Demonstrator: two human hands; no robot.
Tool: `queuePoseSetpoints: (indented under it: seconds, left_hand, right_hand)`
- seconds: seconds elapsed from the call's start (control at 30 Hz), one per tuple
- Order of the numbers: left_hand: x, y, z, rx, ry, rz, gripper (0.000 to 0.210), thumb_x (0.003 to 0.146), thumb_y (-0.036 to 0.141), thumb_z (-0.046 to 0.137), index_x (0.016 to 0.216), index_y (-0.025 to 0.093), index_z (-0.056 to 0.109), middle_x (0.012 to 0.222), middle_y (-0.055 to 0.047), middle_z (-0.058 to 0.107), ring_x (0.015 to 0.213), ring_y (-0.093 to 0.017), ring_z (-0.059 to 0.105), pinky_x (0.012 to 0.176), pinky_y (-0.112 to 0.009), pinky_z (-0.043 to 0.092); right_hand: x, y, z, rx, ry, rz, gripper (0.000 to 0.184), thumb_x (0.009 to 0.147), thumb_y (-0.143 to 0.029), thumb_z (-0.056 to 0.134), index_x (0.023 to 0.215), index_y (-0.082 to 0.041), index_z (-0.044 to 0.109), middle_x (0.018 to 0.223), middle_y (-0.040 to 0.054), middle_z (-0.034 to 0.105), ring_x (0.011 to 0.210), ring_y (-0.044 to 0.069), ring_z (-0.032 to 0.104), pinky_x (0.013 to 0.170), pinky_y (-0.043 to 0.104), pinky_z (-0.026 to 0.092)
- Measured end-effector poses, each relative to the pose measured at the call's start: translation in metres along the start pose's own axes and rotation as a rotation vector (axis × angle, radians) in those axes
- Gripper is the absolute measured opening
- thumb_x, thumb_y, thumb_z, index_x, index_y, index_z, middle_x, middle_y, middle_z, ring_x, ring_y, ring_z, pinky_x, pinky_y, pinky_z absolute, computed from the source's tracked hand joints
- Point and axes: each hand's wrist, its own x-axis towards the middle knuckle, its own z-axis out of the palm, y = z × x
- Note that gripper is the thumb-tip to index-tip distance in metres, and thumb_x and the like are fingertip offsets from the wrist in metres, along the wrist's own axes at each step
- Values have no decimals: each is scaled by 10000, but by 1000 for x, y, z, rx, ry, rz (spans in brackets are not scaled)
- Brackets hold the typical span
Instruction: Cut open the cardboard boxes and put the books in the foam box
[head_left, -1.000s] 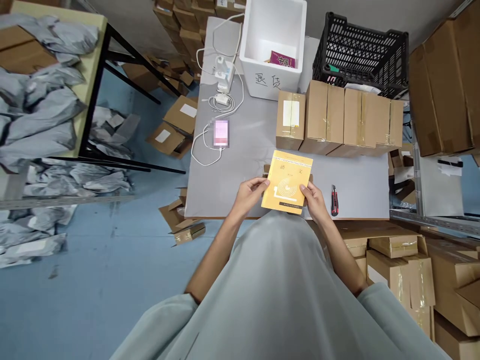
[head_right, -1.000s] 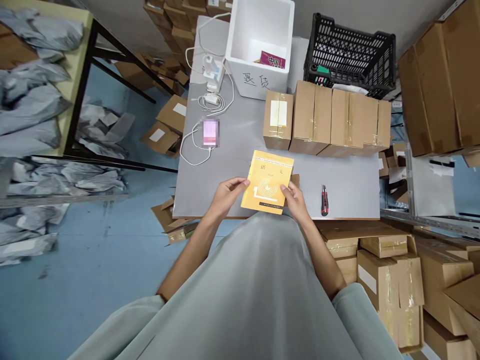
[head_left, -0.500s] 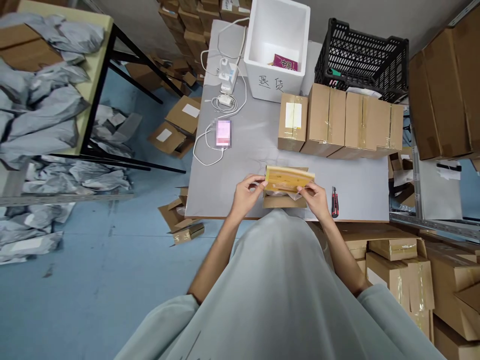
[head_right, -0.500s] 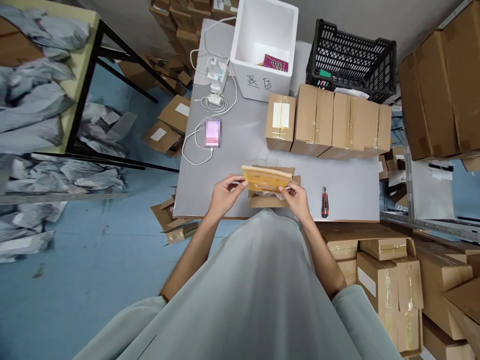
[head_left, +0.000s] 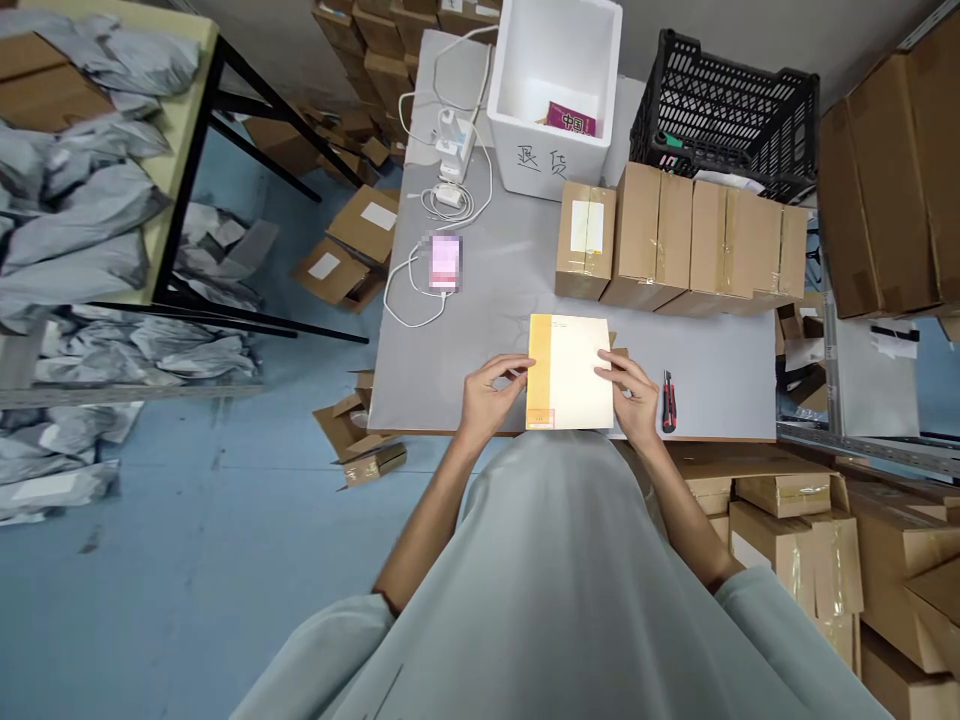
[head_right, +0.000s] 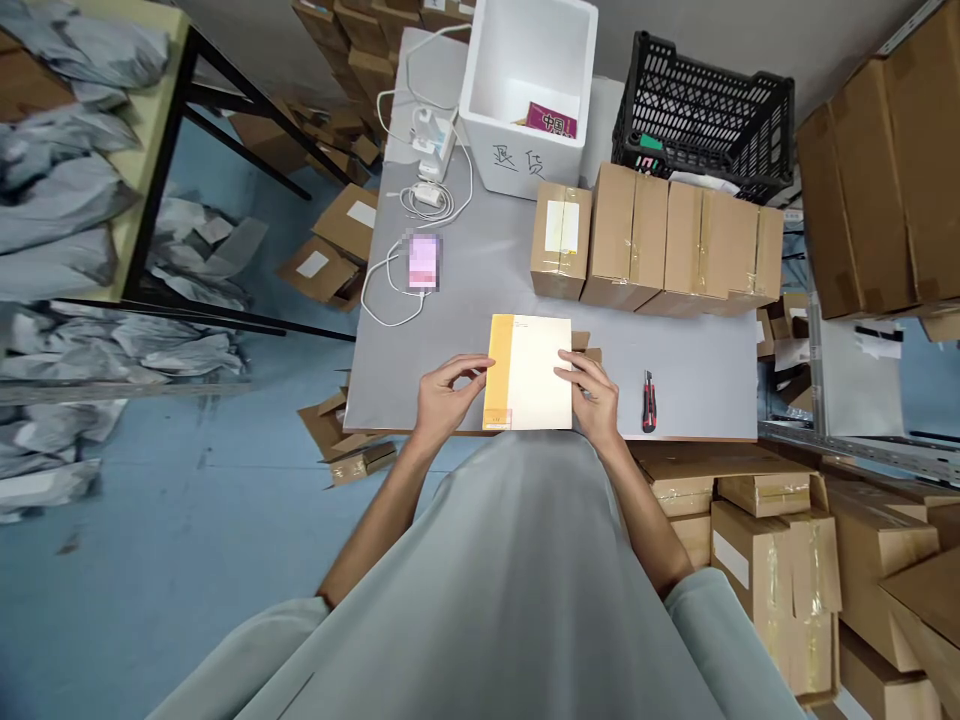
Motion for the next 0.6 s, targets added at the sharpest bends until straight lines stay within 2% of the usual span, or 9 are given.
queuePoseSetpoints:
  seconds: [0.13,0.23,0.33,0.43,0.53,0.6]
  left_hand:
    - [0,-4,-2,-1,-17,22,209,929,399,750,995,236,864,1063,-87,831,946,-208,747,810,-340,599]
    - [0,-3,-5,-6,-50,44,227,934,431,763,987,230,854,1108,-99,790,940,-190,716,791,-314,580]
    - [1,-1,-7,-20,-84,7,280,917,490,809,963,215,835,1128,-104,772,997,-204,711,805,-305,578]
    - [1,1,-5,-96,-117,-122,405,875,559,862,1062,203,817,1003,-73,783,911,-194,709,801,-302,578]
    - [1,2,-3,-174,-140,-205,556,833,583,900,1227,205,793,877,-31,759,824,-176,688,768,-288,572]
    - [0,3,-3,-175,-157,-216,513,868,604,858,1180,199,818,907,-49,776,817,-175,684,771,-295,584]
  right_hand:
    - [-1,-1,-2,-15,-6,7,209,1045,-394,712,1015,-331,909,1303,65,846,1229,261,786,1073,458,638]
    - [0,-3,-4,-32,1,55,245,1031,-437,708,1128,-308,892,1239,80,858,1173,267,792,1052,437,636]
    - [0,-2,-4,4,46,192,372,979,-506,762,1241,-255,840,1075,80,865,945,238,785,894,385,647]
    - [0,1,-1,120,66,354,519,916,-540,826,1323,-225,759,891,25,818,697,166,675,680,300,581]
    - [0,3,2,194,30,416,430,895,-557,830,1165,-226,779,873,25,798,673,153,642,616,273,529]
    - [-1,2,1,197,18,441,383,884,-569,827,1036,-219,804,910,53,809,690,165,656,613,287,535]
